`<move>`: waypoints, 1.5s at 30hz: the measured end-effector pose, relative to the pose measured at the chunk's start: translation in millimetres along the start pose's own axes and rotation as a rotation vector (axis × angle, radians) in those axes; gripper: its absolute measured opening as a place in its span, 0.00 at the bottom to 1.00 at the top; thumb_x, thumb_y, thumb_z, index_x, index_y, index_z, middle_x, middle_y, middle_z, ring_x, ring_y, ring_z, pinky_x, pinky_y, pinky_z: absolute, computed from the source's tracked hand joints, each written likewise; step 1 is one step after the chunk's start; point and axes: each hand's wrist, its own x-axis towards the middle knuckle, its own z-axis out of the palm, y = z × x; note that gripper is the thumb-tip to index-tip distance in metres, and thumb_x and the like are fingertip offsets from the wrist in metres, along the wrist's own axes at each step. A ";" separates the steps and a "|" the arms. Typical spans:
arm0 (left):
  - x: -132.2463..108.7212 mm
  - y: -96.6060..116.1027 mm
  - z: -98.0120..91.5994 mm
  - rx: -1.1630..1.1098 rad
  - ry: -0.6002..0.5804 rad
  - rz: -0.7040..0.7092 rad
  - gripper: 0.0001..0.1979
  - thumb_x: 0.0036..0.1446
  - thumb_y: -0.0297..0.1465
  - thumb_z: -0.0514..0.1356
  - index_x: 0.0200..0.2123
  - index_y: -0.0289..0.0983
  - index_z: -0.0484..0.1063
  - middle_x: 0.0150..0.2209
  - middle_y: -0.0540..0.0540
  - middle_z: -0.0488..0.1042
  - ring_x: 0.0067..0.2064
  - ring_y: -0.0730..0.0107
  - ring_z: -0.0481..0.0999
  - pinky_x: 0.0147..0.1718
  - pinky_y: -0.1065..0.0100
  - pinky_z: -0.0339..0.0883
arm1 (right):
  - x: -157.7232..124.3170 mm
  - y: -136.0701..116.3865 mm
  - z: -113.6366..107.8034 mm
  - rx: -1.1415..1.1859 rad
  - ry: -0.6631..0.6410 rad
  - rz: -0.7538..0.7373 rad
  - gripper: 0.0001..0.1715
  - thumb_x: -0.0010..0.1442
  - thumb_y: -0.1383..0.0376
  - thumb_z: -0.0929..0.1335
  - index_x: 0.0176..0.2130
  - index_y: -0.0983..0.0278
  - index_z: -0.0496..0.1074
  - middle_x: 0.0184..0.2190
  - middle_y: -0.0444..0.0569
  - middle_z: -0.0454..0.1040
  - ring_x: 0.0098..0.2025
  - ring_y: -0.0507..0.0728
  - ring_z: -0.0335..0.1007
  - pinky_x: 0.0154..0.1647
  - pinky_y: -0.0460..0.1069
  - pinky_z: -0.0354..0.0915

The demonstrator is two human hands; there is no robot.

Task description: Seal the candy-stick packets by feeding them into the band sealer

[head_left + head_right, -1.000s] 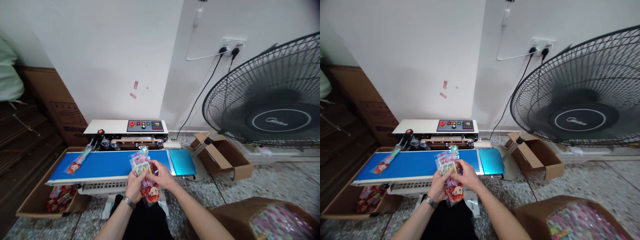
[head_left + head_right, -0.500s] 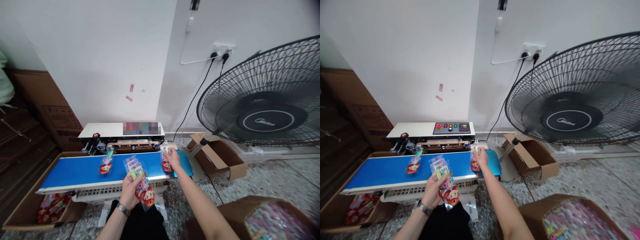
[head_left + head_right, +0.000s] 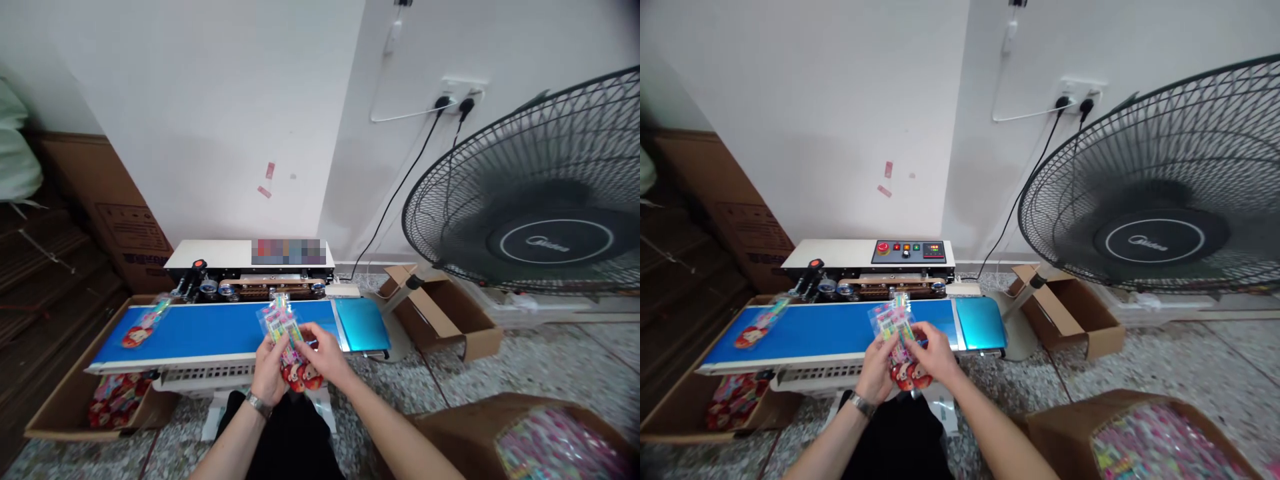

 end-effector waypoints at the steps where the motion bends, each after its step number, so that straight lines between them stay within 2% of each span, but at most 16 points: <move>1: -0.4 -0.2 -0.5 -0.011 0.005 -0.030 0.16 0.43 0.33 0.65 0.36 0.34 0.69 0.34 0.43 0.77 0.37 0.61 0.76 0.37 0.64 0.69 | 1.2 3.9 -2.8 0.044 0.065 0.024 0.16 0.53 0.56 0.65 0.40 0.62 0.68 0.35 0.46 0.72 0.35 0.54 0.69 0.35 0.47 0.64; 4: -0.8 -0.6 -5.2 0.009 0.027 -0.096 0.16 0.42 0.33 0.65 0.36 0.35 0.68 0.33 0.43 0.76 0.37 0.59 0.76 0.34 0.63 0.70 | 14.7 28.0 -25.6 0.092 0.316 0.143 0.20 0.51 0.53 0.66 0.40 0.63 0.66 0.29 0.45 0.72 0.29 0.54 0.69 0.29 0.47 0.64; 6: -0.4 -1.0 -9.3 0.035 0.037 -0.085 0.17 0.41 0.33 0.66 0.35 0.35 0.68 0.33 0.44 0.76 0.37 0.58 0.76 0.33 0.63 0.70 | 27.0 47.3 -46.6 -0.009 0.465 0.244 0.22 0.49 0.52 0.66 0.40 0.64 0.66 0.26 0.45 0.72 0.26 0.54 0.68 0.26 0.47 0.62; 8: 0.1 -1.2 -12.4 0.046 0.036 -0.057 0.17 0.40 0.32 0.66 0.35 0.35 0.68 0.34 0.44 0.76 0.38 0.59 0.76 0.33 0.64 0.70 | 39.4 61.9 -64.3 -0.173 0.534 0.339 0.21 0.50 0.54 0.65 0.40 0.64 0.66 0.24 0.45 0.72 0.26 0.55 0.68 0.25 0.46 0.61; 12: 0.1 -0.8 -13.0 0.073 0.050 -0.043 0.18 0.39 0.32 0.67 0.35 0.35 0.68 0.32 0.43 0.76 0.35 0.61 0.76 0.31 0.65 0.70 | 62.7 67.5 -74.0 -0.479 0.433 0.433 0.17 0.51 0.58 0.65 0.41 0.64 0.67 0.27 0.47 0.73 0.29 0.56 0.70 0.29 0.46 0.60; 16: 0.7 -0.1 -9.6 0.093 0.052 -0.015 0.19 0.37 0.31 0.68 0.34 0.34 0.69 0.30 0.44 0.76 0.31 0.65 0.76 0.30 0.67 0.69 | 71.2 51.9 -56.6 -0.624 0.294 0.373 0.22 0.51 0.62 0.67 0.47 0.64 0.65 0.34 0.52 0.73 0.37 0.58 0.70 0.36 0.49 0.61; 19: 2.7 -0.4 -6.9 0.096 0.058 0.023 0.18 0.37 0.31 0.68 0.34 0.34 0.70 0.30 0.45 0.77 0.29 0.69 0.75 0.32 0.68 0.68 | 55.3 34.6 -36.7 -0.487 0.280 0.161 0.25 0.53 0.60 0.66 0.50 0.63 0.62 0.43 0.54 0.70 0.41 0.58 0.68 0.40 0.50 0.62; 22: 4.4 -1.0 -2.9 0.077 0.056 0.041 0.20 0.37 0.30 0.68 0.37 0.35 0.70 0.32 0.45 0.77 0.31 0.69 0.75 0.33 0.69 0.68 | 26.0 14.5 -15.0 -0.154 0.060 0.022 0.25 0.53 0.57 0.66 0.50 0.60 0.62 0.40 0.49 0.71 0.37 0.54 0.69 0.37 0.49 0.65; 24: 4.1 -1.5 0.9 0.063 0.038 0.041 0.19 0.38 0.31 0.68 0.36 0.34 0.70 0.32 0.45 0.77 0.31 0.70 0.75 0.32 0.70 0.68 | 8.4 2.9 -3.2 -0.075 -0.039 -0.016 0.25 0.52 0.56 0.67 0.49 0.60 0.64 0.40 0.48 0.72 0.37 0.54 0.69 0.36 0.48 0.65; 26: 2.6 -2.1 4.1 0.044 0.010 0.026 0.16 0.41 0.33 0.66 0.35 0.34 0.70 0.32 0.45 0.76 0.31 0.70 0.75 0.32 0.70 0.67 | -1.8 -2.6 2.6 -0.083 -0.027 -0.032 0.20 0.52 0.56 0.67 0.44 0.61 0.67 0.39 0.48 0.72 0.38 0.54 0.69 0.38 0.48 0.65; 29: 0.5 -3.1 4.4 0.021 0.003 -0.031 0.16 0.45 0.36 0.64 0.37 0.36 0.70 0.33 0.44 0.76 0.33 0.67 0.75 0.31 0.68 0.69 | -0.6 7.6 -6.0 0.010 0.117 0.028 0.15 0.55 0.56 0.64 0.39 0.63 0.67 0.35 0.48 0.73 0.35 0.54 0.70 0.35 0.48 0.65; 32: 0.3 -3.9 -1.1 0.045 0.064 -0.084 0.18 0.44 0.37 0.64 0.39 0.36 0.69 0.33 0.43 0.75 0.34 0.64 0.76 0.30 0.65 0.70 | 13.4 36.2 -33.2 0.075 0.364 0.171 0.20 0.53 0.53 0.64 0.42 0.64 0.64 0.32 0.48 0.74 0.31 0.55 0.71 0.30 0.48 0.66; 35: 0.6 -4.3 -6.5 0.068 0.072 -0.098 0.19 0.44 0.37 0.64 0.39 0.36 0.69 0.33 0.42 0.75 0.35 0.63 0.76 0.31 0.64 0.71 | 31.3 64.3 -62.2 -0.122 0.528 0.336 0.22 0.51 0.54 0.64 0.43 0.65 0.64 0.27 0.47 0.74 0.27 0.56 0.71 0.27 0.47 0.64; 37: 0.2 -4.4 -7.8 0.072 0.058 -0.103 0.18 0.44 0.38 0.64 0.39 0.36 0.69 0.33 0.43 0.75 0.35 0.63 0.76 0.31 0.64 0.71 | 43.6 73.9 -73.2 -0.297 0.517 0.401 0.19 0.51 0.57 0.64 0.41 0.65 0.66 0.26 0.47 0.74 0.28 0.56 0.71 0.27 0.47 0.63; 41: -1.2 -3.3 -6.1 0.078 0.035 -0.107 0.18 0.45 0.38 0.63 0.40 0.37 0.68 0.32 0.44 0.75 0.33 0.64 0.76 0.28 0.66 0.70 | 64.1 66.7 -71.4 -0.557 0.328 0.446 0.15 0.51 0.62 0.65 0.41 0.64 0.68 0.29 0.49 0.74 0.33 0.56 0.71 0.32 0.47 0.62; 45: -1.8 -0.2 -0.7 0.083 0.044 -0.099 0.19 0.44 0.38 0.63 0.40 0.38 0.68 0.31 0.45 0.75 0.32 0.65 0.76 0.26 0.68 0.68 | 59.3 39.3 -50.3 -0.592 0.259 0.277 0.21 0.53 0.62 0.65 0.48 0.64 0.64 0.38 0.52 0.73 0.40 0.58 0.69 0.40 0.49 0.62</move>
